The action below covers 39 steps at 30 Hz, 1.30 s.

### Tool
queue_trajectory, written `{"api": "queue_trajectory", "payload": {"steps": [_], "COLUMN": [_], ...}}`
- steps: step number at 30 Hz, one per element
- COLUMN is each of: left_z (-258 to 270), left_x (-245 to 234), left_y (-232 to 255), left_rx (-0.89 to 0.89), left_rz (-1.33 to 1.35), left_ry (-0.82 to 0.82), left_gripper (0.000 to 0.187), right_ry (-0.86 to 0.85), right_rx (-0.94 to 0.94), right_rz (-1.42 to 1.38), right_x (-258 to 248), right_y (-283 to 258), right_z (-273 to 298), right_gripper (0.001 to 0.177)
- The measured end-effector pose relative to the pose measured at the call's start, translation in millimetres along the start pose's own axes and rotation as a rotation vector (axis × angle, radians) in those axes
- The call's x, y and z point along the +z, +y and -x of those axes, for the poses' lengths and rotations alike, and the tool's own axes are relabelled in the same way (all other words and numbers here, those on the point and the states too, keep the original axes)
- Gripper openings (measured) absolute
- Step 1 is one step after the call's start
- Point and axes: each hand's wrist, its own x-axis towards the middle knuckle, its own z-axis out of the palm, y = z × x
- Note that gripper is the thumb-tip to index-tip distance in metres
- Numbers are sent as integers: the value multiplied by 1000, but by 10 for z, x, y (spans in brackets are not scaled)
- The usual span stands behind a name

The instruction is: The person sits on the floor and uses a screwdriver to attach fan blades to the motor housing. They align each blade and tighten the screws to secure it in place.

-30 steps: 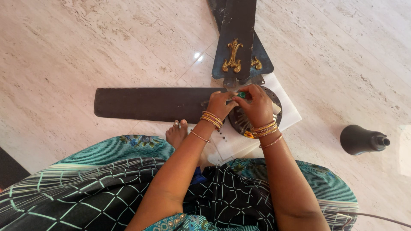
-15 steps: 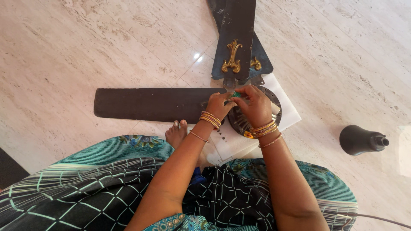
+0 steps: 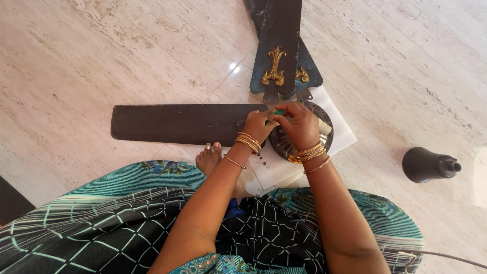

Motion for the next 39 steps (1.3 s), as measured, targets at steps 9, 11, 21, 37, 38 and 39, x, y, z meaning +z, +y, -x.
{"api": "queue_trajectory", "payload": {"steps": [9,11,21,37,38,39], "left_z": [10,6,55,281,278,276], "left_x": [36,44,-197,-52,-48,-42], "left_y": [-36,-35,8,113,123,137], "left_rx": [30,32,7,-53,-69,-86], "left_rz": [-35,-31,-212,-707,-706,-704], "left_ry": [5,-18,-48,-301,-313,-327], "left_gripper": [33,30,77,100,100,100], "right_ry": [-36,-78,-10,124,93,62], "right_rx": [-125,-179,-11,-31,-50,-67], "right_rz": [-43,-77,-37,29,26,24], "right_x": [-48,-65,72,216,190,156], "right_y": [-41,-10,87,231,219,204], "right_z": [9,-4,18,166,150,133], "right_gripper": [35,36,22,22,21,20]}}
